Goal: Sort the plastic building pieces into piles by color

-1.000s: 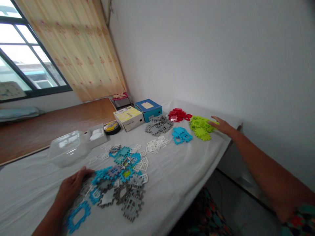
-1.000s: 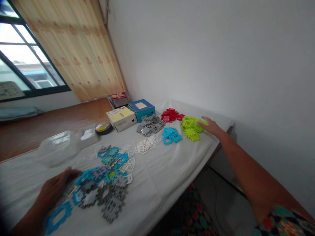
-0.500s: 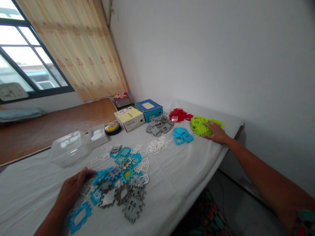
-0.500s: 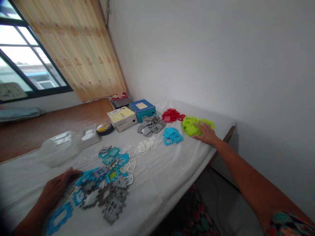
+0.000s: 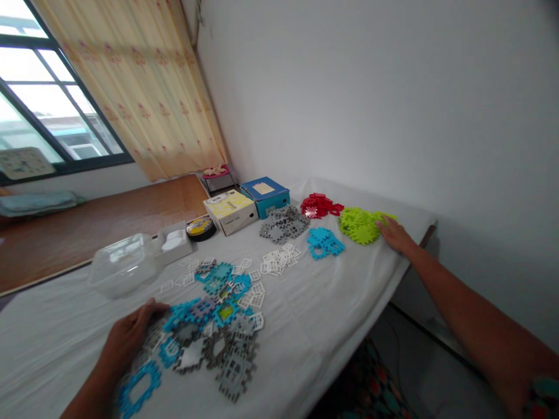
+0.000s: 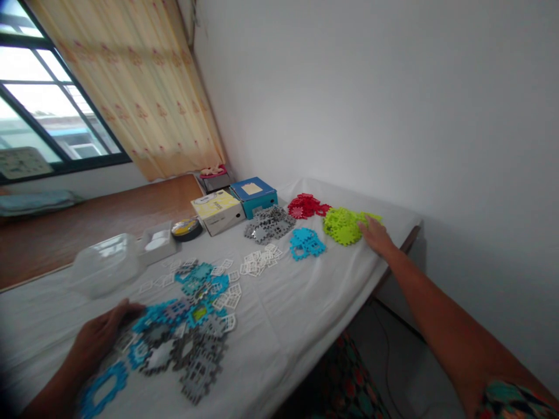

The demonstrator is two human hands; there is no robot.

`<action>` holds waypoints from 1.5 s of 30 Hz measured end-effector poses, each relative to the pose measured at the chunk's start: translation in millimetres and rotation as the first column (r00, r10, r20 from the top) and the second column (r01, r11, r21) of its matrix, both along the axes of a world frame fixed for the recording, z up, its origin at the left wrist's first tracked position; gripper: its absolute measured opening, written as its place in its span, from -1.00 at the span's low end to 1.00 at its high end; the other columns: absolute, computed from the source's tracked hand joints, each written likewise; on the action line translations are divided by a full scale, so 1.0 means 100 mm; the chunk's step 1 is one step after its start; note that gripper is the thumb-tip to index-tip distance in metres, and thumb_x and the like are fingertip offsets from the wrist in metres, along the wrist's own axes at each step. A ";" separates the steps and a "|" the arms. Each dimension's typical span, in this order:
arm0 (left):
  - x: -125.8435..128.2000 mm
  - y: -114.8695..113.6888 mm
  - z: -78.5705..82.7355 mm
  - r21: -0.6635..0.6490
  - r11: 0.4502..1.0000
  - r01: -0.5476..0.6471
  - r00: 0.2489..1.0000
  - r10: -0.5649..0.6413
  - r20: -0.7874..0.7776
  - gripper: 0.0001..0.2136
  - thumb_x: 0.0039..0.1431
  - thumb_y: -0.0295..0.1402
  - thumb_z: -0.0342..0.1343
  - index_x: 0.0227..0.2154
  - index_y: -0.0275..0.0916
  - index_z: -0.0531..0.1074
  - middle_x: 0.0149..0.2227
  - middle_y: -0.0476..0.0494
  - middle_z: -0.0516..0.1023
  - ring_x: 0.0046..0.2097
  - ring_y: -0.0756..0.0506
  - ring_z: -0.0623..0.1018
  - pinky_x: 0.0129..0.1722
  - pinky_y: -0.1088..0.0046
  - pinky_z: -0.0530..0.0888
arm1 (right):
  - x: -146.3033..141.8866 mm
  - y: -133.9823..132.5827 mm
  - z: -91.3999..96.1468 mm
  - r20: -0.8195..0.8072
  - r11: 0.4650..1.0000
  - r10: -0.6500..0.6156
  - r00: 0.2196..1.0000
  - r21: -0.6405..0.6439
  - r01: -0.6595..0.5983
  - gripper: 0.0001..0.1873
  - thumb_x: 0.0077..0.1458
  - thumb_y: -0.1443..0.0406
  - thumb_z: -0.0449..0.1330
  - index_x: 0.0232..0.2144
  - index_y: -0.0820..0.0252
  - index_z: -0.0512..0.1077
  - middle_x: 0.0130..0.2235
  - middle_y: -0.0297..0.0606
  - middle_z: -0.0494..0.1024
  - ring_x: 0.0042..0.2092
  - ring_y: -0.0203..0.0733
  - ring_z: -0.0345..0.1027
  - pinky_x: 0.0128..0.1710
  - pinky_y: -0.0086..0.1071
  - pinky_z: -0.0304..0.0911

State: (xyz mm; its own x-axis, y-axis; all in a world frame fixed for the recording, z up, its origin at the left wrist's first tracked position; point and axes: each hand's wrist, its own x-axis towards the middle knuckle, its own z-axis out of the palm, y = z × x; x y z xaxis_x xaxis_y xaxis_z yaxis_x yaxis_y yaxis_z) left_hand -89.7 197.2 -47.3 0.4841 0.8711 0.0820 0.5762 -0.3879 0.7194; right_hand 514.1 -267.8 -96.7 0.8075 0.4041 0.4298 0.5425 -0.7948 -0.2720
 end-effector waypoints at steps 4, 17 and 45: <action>0.02 -0.07 0.02 0.010 1.000 0.025 1.000 -0.025 -0.002 -0.45 0.00 0.25 -0.06 -0.45 -0.09 0.61 -0.35 -0.06 0.67 -0.19 -0.26 0.63 0.01 0.16 0.48 | -0.21 0.23 0.22 0.118 0.995 0.070 0.991 0.064 -0.078 -0.39 0.22 0.07 -0.10 0.13 0.39 0.29 0.14 0.18 0.38 0.20 0.16 0.21 0.17 0.06 0.11; 0.04 -0.17 -0.05 0.016 0.997 0.079 0.985 -0.080 0.150 -0.41 0.10 0.20 -0.07 -0.43 -0.26 0.58 -0.39 -0.19 0.63 -0.28 -0.18 0.58 -0.15 0.31 0.47 | -2.82 2.31 0.65 -0.135 0.243 0.959 0.250 -0.070 -0.968 -0.66 0.16 0.21 0.21 -0.02 0.19 0.45 -0.03 -0.10 0.55 0.00 -0.04 0.35 0.02 -0.17 0.25; 0.04 -0.19 0.03 0.051 0.997 0.052 0.998 -0.054 0.034 -0.44 0.10 0.17 -0.09 -0.40 -0.23 0.58 -0.35 -0.12 0.65 -0.25 -0.18 0.59 -0.18 0.39 0.49 | -1.75 2.01 0.87 -0.176 0.629 0.777 0.604 0.232 -0.742 -0.71 0.21 0.16 0.07 -0.22 0.21 0.50 -0.38 -0.25 0.60 -0.35 -0.21 0.44 -0.32 -0.39 0.24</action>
